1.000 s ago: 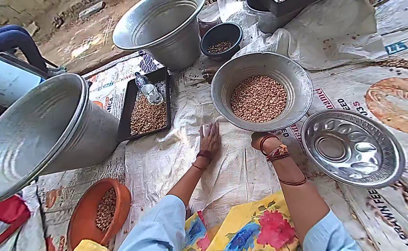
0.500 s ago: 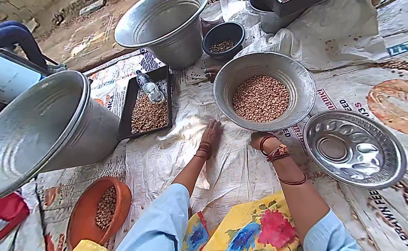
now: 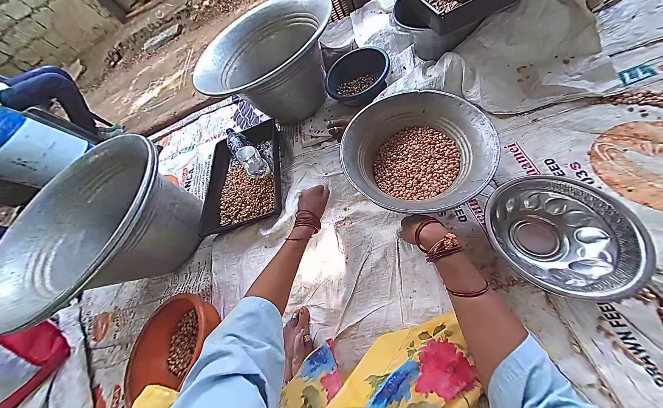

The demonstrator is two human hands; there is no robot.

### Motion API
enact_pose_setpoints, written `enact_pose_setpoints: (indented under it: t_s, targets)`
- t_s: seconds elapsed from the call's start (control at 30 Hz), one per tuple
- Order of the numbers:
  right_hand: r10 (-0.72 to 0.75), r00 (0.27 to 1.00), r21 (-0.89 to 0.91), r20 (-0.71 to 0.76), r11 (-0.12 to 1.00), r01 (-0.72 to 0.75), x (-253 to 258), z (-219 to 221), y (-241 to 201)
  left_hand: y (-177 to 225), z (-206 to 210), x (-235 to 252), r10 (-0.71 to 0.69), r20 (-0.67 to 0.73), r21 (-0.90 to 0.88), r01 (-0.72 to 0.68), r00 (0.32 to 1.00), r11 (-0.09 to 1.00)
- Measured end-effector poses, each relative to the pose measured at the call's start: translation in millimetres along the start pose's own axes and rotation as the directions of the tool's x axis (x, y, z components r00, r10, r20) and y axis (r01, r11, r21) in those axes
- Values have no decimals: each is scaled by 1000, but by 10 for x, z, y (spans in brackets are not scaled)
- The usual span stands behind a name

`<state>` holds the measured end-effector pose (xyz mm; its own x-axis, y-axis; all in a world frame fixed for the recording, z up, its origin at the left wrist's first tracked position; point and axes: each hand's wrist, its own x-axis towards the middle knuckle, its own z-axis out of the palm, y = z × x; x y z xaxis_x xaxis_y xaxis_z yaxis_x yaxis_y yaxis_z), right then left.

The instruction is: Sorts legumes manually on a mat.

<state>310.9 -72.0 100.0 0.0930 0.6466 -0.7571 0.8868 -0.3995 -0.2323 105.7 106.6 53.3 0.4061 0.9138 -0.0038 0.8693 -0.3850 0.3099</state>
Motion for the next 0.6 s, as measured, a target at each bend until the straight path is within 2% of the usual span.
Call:
enact_pose_setpoints:
  t_s: [0.07, 0.13, 0.17, 0.23, 0.27, 0.3, 0.37, 0.4, 0.43, 0.47, 0.5, 0.53, 0.57, 0.6]
  targets:
    - [-3, 1000, 3, 2, 1000, 3, 17, -8, -13, 257, -490, 91, 103, -178, -5, -105, 979, 994]
    - [-3, 1000, -6, -7, 1000, 3, 54, -9, -31, 584, -877, 223, 264, -353, -32, -294, 898, 955]
    - [-7, 1000, -12, -15, 1000, 7, 76, -5, -32, 757, -1026, 274, 341, -389, -77, -399, 856, 914]
    - [-15, 998, -14, -55, 1000, 15, 131, 10, 14, 1043, -1291, 290, 430, -291, -195, -493, 855, 848]
    - [-16, 997, 1, -79, 1000, 16, 151, 30, 60, 1083, -1326, 277, 442, -287, -227, -508, 850, 831]
    - [-9, 994, 33, -108, 999, 13, 154, 38, 108, 1051, -1291, 252, 427, -350, -239, -520, 834, 820]
    - [38, 986, 100, -164, 995, -22, 105, 16, 196, 823, -1001, 161, 341, -465, -251, -491, 817, 834]
    - [81, 984, 116, -158, 991, -63, 55, -2, 226, 656, -755, 80, 299, -431, -261, -435, 852, 862]
    - [119, 984, 112, -135, 988, -104, 24, -7, 254, 486, -462, -25, 274, -333, -269, -370, 902, 889]
    - [135, 984, 95, -119, 988, -124, 27, 6, 289, 331, -156, -116, 250, -184, -284, -295, 950, 912]
    - [143, 984, 80, -105, 988, -135, 50, 21, 323, 206, 123, -207, 237, 0, -280, -228, 971, 932]
    - [146, 985, 65, -90, 988, -141, 90, 40, 355, 102, 371, -306, 244, 148, -247, -203, 958, 947]
    - [146, 987, 43, -72, 989, -143, 139, 67, 376, 12, 581, -415, 273, 227, -197, -230, 935, 953]
    - [149, 988, 11, -49, 989, -149, 178, 97, 387, -76, 763, -525, 312, 225, -135, -288, 923, 948]
